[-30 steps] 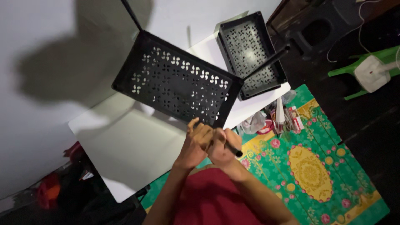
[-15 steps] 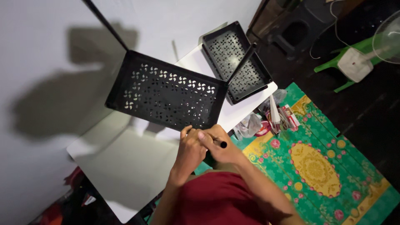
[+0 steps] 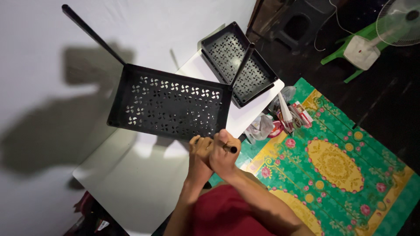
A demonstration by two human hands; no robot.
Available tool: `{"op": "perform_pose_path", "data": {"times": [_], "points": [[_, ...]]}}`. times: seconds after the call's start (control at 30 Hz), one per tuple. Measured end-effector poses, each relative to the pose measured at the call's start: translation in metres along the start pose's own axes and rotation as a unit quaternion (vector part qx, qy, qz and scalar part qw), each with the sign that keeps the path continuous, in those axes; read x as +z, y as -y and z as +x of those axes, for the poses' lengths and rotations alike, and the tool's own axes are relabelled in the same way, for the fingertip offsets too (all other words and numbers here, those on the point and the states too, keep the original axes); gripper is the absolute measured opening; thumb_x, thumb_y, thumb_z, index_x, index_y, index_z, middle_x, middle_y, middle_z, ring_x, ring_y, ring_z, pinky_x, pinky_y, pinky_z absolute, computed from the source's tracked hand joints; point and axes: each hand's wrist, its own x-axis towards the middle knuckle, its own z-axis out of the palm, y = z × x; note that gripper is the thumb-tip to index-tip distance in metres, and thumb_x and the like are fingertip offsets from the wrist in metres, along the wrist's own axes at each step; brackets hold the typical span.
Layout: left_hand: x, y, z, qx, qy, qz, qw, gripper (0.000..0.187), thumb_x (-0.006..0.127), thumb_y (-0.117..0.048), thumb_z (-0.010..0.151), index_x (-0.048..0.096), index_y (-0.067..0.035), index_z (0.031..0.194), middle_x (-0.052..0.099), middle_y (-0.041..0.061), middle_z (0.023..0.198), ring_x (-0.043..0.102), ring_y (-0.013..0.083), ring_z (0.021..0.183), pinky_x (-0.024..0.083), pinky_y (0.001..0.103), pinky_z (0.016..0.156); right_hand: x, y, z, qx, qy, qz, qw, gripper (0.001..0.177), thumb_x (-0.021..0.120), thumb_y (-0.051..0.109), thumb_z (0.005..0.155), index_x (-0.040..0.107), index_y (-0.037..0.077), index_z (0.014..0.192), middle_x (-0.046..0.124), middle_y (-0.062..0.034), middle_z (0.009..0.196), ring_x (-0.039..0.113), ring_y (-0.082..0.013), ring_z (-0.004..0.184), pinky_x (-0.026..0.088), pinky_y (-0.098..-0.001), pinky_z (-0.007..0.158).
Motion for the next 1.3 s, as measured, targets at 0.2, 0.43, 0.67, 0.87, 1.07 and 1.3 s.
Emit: {"op": "perform_pose_path", "data": {"times": [0.2,0.43,0.67,0.87,1.07,1.3], "points": [[-0.006,-0.005,0.003,0.009,0.012,0.003,1.0,0.011,0.069,-0.012,0.08,0.064,-0.004,0.087,0.057,0.01,0.081,0.059,0.0305,0.089,0.039,0.049,0.097,0.005,0.012,0.004,0.065,-0.006,0.014,0.998,0.045,0.049,0.025,0.109,0.037,0.006,0.07,0.035,0.0025,0.059,0.031,-0.0052,0.056,0.024,-0.0291,0.049],[-0.005,-0.002,0.007,0.005,0.011,-0.004,1.0,0.006,0.066,-0.008,0.087,0.067,-0.004,0.091,0.063,0.009,0.088,0.061,0.0283,0.092,0.04,0.048,0.098,-0.057,0.042,0.058,0.008,0.344,0.116,0.932,0.044,0.066,0.039,0.101,0.045,0.006,0.082,0.046,0.0005,0.072,0.041,-0.0065,0.067,0.035,-0.0276,0.057],[0.001,0.002,0.006,0.014,0.015,0.017,1.0,0.005,0.067,-0.011,0.091,0.066,-0.007,0.089,0.06,0.008,0.086,0.058,0.0271,0.088,0.039,0.045,0.092,-0.029,0.048,0.039,-0.022,0.143,0.132,0.981,0.035,0.057,0.024,0.107,0.051,-0.002,0.085,0.044,0.0032,0.065,0.04,-0.005,0.06,0.031,-0.0272,0.052],[0.005,0.005,0.002,0.07,-0.015,0.067,0.995,0.011,0.069,-0.017,0.083,0.064,-0.01,0.087,0.06,0.006,0.088,0.057,0.0258,0.087,0.038,0.044,0.086,0.011,0.05,0.019,-0.025,-0.118,0.041,0.992,0.044,0.051,0.021,0.112,0.038,0.005,0.073,0.033,0.0076,0.067,0.03,-0.002,0.064,0.021,-0.0282,0.054],[0.001,0.003,0.006,0.032,0.014,0.032,0.999,0.01,0.07,-0.014,0.09,0.064,-0.007,0.087,0.06,0.007,0.087,0.057,0.0271,0.086,0.039,0.045,0.086,-0.035,0.048,0.039,0.052,0.184,0.039,0.981,0.042,0.056,0.022,0.107,0.038,0.006,0.072,0.033,0.0082,0.065,0.032,-0.002,0.064,0.025,-0.0277,0.051],[-0.003,0.004,0.009,0.039,0.035,0.046,0.998,0.006,0.069,-0.01,0.085,0.065,-0.007,0.088,0.06,0.007,0.085,0.058,0.027,0.085,0.039,0.044,0.084,-0.02,0.031,0.027,0.081,0.131,0.063,0.986,0.039,0.049,0.024,0.111,0.039,0.007,0.076,0.034,0.0079,0.067,0.032,-0.0024,0.064,0.028,-0.0276,0.053]]}}
